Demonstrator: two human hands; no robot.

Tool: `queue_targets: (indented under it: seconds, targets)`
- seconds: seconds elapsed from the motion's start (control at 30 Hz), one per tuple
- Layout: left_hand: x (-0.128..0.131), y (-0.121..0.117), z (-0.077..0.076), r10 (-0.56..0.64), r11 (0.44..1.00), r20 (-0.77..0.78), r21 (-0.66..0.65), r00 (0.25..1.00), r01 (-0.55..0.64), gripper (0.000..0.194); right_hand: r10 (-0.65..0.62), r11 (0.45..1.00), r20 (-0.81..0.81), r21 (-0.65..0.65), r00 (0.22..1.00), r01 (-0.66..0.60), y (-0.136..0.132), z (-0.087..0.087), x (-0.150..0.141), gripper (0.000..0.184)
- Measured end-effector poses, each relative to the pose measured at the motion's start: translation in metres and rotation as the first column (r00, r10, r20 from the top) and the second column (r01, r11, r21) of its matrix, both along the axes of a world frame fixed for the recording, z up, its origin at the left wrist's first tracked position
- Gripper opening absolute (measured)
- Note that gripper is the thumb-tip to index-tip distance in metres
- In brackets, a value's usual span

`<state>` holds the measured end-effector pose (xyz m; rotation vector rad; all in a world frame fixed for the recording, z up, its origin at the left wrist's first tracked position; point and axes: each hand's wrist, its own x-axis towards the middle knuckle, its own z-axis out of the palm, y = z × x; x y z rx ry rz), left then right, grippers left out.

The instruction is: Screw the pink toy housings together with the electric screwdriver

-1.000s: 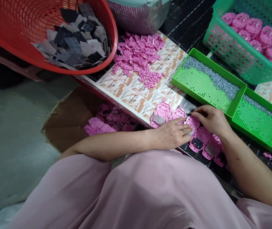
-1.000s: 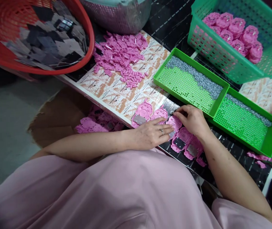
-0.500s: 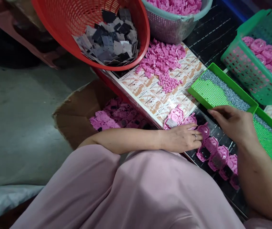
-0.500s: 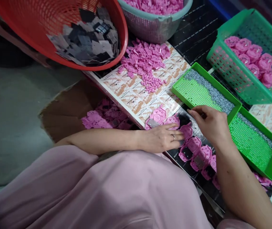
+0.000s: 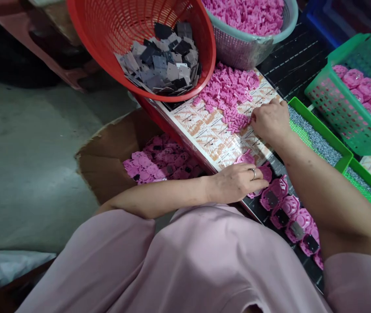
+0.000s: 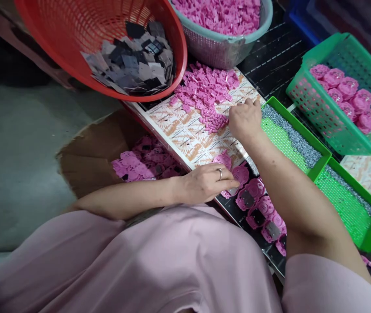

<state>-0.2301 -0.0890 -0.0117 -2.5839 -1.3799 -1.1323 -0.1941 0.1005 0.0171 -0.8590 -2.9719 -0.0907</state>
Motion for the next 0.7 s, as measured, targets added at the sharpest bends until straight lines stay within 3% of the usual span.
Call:
queue_targets:
  seconds: [0.1, 0.17, 0.23, 0.3, 0.37, 0.43, 0.47, 0.5, 0.53, 0.7]
  targets:
    - [-0.001, -0.002, 0.000, 0.017, 1.000, 0.022, 0.014, 1.000, -0.017, 0.032, -0.116, 0.993, 0.010, -0.030, 0.993, 0.116, -0.007, 0.021, 0.006, 0.019]
    - [0.000, -0.003, 0.000, 0.012, 1.000, 0.030, -0.004, 0.999, -0.012, 0.030, -0.157, 0.986, -0.070, -0.075, 0.985, 0.151, -0.016, 0.041, 0.023, 0.024]
    - [0.005, -0.001, -0.001, -0.001, 1.000, 0.018, -0.015, 1.000, 0.002, 0.027, -0.127, 0.976, -0.221, -0.201, 0.967, 0.083, -0.028, 0.058, 0.051, 0.023]
    - [0.012, 0.004, -0.002, -0.022, 1.000, -0.008, -0.003, 1.000, 0.022, 0.023, -0.147, 0.931, -0.341, -0.365, 0.928, 0.014, -0.041, 0.066, 0.087, 0.016]
    - [0.022, 0.009, -0.001, -0.073, 0.997, -0.050, 0.023, 0.996, 0.074, 0.023, -0.284, 0.808, -0.342, -0.588, 0.896, 0.032, -0.052, 0.063, 0.126, 0.017]
    - [0.035, 0.014, 0.000, -0.144, 0.988, -0.108, 0.042, 0.984, 0.150, 0.026, -0.463, 0.615, -0.239, -0.780, 0.854, 0.115, -0.059, 0.052, 0.163, 0.026]
    - [0.042, 0.016, 0.000, -0.181, 0.981, -0.137, 0.051, 0.974, 0.190, 0.027, -0.534, 0.532, -0.183, -0.832, 0.826, 0.159, -0.062, 0.044, 0.179, 0.031]
    - [0.049, 0.018, 0.000, -0.216, 0.972, -0.163, 0.055, 0.963, 0.228, 0.027, -0.583, 0.490, -0.151, -0.849, 0.798, 0.197, -0.063, 0.036, 0.194, 0.034]
    - [0.056, 0.018, -0.001, -0.249, 0.963, -0.184, 0.055, 0.951, 0.263, 0.026, -0.614, 0.488, -0.144, -0.842, 0.776, 0.230, -0.065, 0.028, 0.206, 0.036]
    - [0.074, 0.018, -0.005, -0.369, 0.927, -0.256, -0.032, 0.893, 0.374, 0.024, -0.630, 0.621, -0.218, -0.718, 0.745, 0.315, -0.072, -0.006, 0.237, 0.032]
